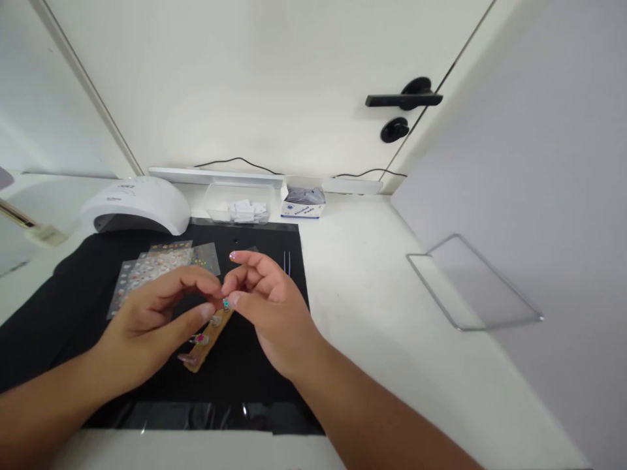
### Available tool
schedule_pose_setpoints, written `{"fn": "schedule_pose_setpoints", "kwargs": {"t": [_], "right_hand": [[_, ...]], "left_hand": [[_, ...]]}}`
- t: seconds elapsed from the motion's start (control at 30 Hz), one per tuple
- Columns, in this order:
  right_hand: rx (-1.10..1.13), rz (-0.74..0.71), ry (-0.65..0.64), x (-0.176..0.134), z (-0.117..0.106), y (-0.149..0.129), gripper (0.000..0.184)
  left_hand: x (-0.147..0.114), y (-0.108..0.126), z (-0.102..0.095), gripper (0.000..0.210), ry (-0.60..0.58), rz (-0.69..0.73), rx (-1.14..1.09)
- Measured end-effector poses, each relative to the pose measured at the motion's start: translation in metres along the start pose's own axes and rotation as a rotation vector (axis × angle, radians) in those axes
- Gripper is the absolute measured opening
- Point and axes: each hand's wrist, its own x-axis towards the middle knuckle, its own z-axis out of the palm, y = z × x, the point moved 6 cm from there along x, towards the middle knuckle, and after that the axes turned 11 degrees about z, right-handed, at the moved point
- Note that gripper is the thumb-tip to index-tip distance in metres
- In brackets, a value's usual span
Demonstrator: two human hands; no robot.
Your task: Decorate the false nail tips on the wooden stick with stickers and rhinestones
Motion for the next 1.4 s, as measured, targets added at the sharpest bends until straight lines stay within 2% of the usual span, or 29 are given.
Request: {"fn": "schedule_pose_setpoints", "kwargs": {"t": [0.1,0.17,0.47,0.8,0.93,1.23,1.4], "right_hand": [[0.053,0.002,-0.058,-0.005,0.006,0.000,0.036],[0.054,-0.016,-0.084,-0.008,0.010,-0.001,0.036],[-0.022,-0.094,-0.097,-0.014,0.014,-0.003,0.038],[0.017,-0.050,-0.085,-0.016,0.016,-0.003,0.040],[0.018,-0.062,-0.103,-0.015,0.016,-0.004,0.040],[-0.009,-0.093,-0.080,-0.015,0.017,-0.005,0.042],[-0.026,-0.109,-0.092,-0.016,0.017,-0.005,0.044]], "left_hand": [[-0.002,0.011,0.004,0.009,-0.045,0.141,0.084],[-0.004,0.014,0.004,0.009,-0.033,0.168,0.102],[-0.012,0.018,0.003,0.013,-0.029,0.189,0.144],[-0.014,0.016,0.002,0.011,-0.039,0.207,0.187],[-0.015,0.012,0.002,0.011,-0.018,0.171,0.169],[-0.014,0.016,0.003,0.014,-0.035,0.241,0.171],[-0.012,0.014,0.004,0.011,-0.043,0.230,0.128]]}}
